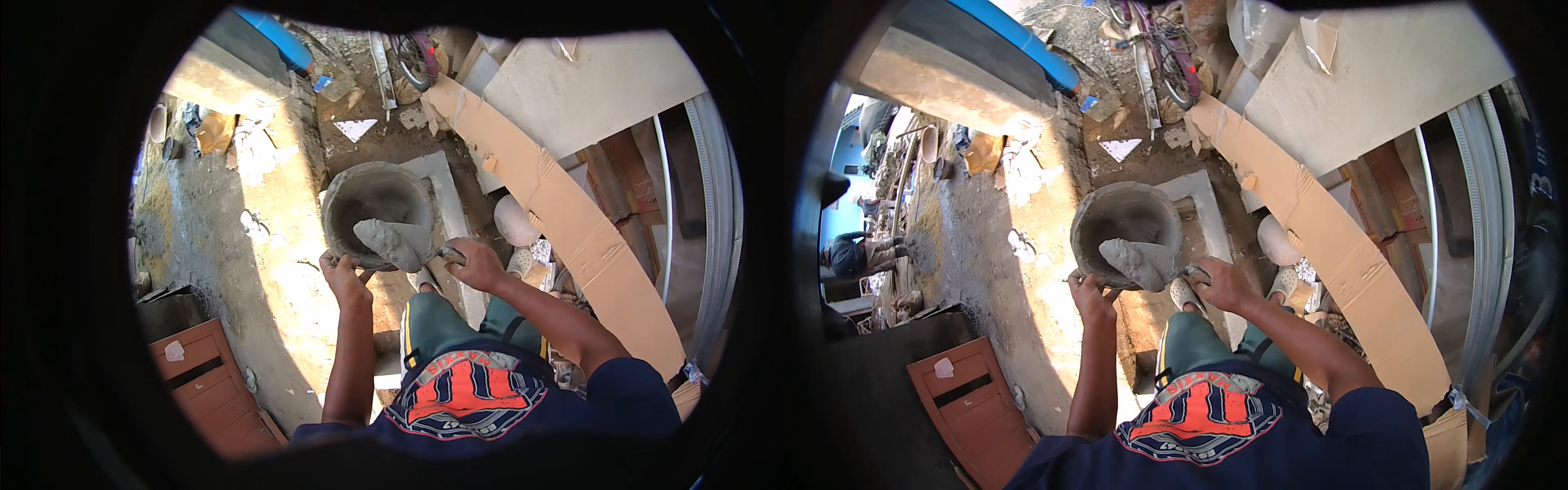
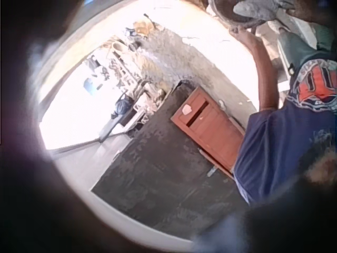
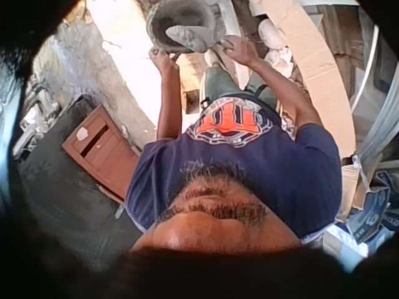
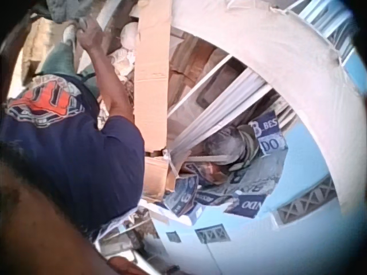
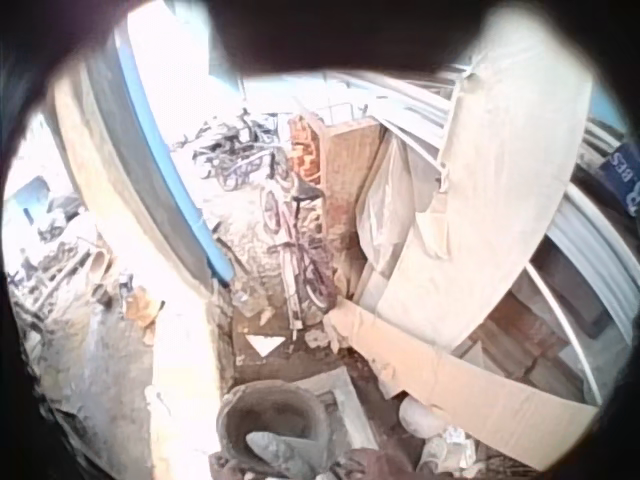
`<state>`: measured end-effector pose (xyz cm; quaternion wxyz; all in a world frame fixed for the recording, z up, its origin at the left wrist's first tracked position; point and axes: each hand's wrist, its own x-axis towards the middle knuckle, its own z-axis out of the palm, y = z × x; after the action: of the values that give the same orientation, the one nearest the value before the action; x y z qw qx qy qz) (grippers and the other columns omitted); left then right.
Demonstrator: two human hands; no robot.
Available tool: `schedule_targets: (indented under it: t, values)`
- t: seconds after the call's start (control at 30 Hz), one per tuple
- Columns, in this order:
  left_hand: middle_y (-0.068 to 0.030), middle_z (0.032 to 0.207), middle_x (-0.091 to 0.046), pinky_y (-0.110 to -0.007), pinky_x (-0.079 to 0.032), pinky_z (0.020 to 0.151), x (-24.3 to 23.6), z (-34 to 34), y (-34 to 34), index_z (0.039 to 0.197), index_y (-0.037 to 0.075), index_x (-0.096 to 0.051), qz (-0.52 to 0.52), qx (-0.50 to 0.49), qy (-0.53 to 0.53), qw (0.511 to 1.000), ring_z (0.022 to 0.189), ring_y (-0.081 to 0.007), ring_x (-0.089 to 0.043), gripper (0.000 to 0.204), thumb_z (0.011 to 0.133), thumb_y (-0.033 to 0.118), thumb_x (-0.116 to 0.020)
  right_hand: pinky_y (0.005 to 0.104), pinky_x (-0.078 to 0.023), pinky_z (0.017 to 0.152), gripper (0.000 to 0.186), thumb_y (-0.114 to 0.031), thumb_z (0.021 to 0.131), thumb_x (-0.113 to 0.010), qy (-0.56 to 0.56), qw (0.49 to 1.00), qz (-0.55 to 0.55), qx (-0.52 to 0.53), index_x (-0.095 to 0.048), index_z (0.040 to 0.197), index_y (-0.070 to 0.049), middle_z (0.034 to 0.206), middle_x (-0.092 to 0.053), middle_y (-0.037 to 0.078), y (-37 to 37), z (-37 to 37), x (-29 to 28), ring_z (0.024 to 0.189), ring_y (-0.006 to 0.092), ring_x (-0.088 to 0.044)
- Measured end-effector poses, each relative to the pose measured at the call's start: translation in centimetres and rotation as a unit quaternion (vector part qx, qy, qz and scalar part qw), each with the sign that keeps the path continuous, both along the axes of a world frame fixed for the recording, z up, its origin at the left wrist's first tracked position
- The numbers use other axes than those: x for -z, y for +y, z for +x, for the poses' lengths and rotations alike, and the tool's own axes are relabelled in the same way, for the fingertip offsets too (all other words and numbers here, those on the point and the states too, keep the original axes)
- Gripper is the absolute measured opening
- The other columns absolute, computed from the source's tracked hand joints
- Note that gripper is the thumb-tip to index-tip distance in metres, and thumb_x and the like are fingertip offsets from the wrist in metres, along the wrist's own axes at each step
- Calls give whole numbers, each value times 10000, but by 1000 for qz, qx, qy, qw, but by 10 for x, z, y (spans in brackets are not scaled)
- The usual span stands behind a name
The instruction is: The person scoops cement from a bucket with a trowel and applies it to a concrete structure, smoothing the surface repeatedly. The person works on different sections of the structure, adding and leveling cement along edges and flat areas.
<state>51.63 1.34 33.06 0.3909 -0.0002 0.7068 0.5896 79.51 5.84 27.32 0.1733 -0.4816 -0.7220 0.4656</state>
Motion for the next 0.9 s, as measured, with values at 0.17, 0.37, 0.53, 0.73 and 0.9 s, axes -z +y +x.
schedule_targets:
  t: [0.17, 0.37, 0.53, 0.73, 0.9]
  values:
    - [-122, 1217, -546, -605, -597, 900, 117, -42, -2, 1319, 106, -496, 5, -4, -105, 995, 1080, -300, -573, 411, 913, 50, -525, 454, -550, 997, 510, -253, 849, -758, 6, 998, -49, 30, -677, 1326, -88, 1272, -712, 176, 11, 11, 117, 1180, 380, -681]
    - [-236, 1575, -389, -630, -496, 1167, 319, -65, -1, 1476, -81, -425, -30, -120, -184, 975, 1432, -453, -452, 522, 975, 61, -450, 465, -560, 979, 511, -249, 857, -775, -4, 987, -78, 139, -647, 1323, -82, 1272, -703, 169, -11, 50, 285, 1161, 387, -684]
    - [-239, 1464, -470, -692, -531, 1106, 502, -73, 5, 1376, -111, -484, -116, -182, -145, 966, 1354, -463, -512, 438, 975, 52, -422, 457, -574, 936, 499, -242, 857, -812, -105, 958, -131, 233, -652, 1311, -109, 1185, -709, 163, -51, 120, 404, 1080, 395, -699]
    - [-250, 1412, -498, -706, -518, 1107, 636, -80, -14, 1357, -140, -493, -152, -229, -164, 947, 1312, -481, -549, 430, 979, 55, -429, 462, -568, 963, 531, -238, 886, -771, -238, 911, -188, 281, -615, 1383, -135, 1223, -698, 166, -94, 185, 513, 1122, 386, -697]
    - [-254, 1587, -383, -707, -440, 1176, 688, -60, -36, 1492, -127, -382, -70, -250, -242, 935, 1449, -498, -434, 555, 989, 106, -400, 486, -558, 968, 578, -196, 875, -743, -269, 916, -207, 215, -574, 1423, -121, 1279, -672, 168, -116, 204, 568, 1149, 396, -687]
